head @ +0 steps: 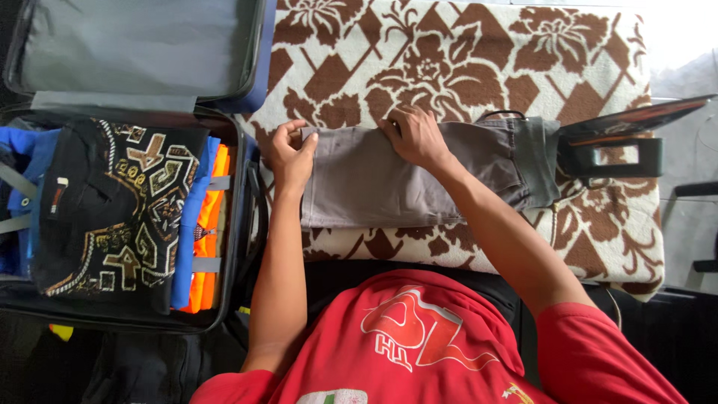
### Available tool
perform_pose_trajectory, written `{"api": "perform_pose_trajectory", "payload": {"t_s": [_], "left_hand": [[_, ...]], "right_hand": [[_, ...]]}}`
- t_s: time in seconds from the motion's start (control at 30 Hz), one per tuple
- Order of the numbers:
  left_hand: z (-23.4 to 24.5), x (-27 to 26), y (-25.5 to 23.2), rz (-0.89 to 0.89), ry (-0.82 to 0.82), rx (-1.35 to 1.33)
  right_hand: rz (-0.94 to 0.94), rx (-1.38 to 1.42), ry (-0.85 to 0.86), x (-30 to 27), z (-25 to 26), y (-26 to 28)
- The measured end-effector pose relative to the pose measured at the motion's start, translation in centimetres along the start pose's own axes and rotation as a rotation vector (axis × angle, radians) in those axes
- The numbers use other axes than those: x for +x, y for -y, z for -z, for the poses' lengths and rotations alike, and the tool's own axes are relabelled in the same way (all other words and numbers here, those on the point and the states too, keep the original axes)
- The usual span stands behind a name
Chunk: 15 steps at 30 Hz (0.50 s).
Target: The person irons a pair of gray shorts laid on a patterned surface, smoothing the fabric with an iron and adjusting the garment with both hands. The person folds the shorts and places them into an open suitcase containing other folded clothes.
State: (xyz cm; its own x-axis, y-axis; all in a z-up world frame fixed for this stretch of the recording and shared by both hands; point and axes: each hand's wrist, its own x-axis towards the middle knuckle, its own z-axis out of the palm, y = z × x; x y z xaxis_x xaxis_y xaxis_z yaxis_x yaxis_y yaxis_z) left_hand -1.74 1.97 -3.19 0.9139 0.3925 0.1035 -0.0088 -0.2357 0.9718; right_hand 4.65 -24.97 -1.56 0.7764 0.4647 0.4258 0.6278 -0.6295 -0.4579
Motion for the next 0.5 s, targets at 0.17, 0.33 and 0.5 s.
{"api": "perform_pose_trajectory", "payload": {"t_s": [0.17,0.33,0.5], "left_hand": [[0.6,-0.6,-0.3,-0.063,-0.002,0.088],[0.2,-0.9,0.1,-0.070,-0.048,0.328],[-1.3,1.4,1.1,-0.141,-0.088,0.677]], "right_hand": [[-0.028,0.046,-0.033,-0.6,0.0,0.8],[-0.051,-0.053,0.021,-0.8,-0.6,0.4],[-0.231,-0.264,0.199,0.2,-1.8,0.2]]}}
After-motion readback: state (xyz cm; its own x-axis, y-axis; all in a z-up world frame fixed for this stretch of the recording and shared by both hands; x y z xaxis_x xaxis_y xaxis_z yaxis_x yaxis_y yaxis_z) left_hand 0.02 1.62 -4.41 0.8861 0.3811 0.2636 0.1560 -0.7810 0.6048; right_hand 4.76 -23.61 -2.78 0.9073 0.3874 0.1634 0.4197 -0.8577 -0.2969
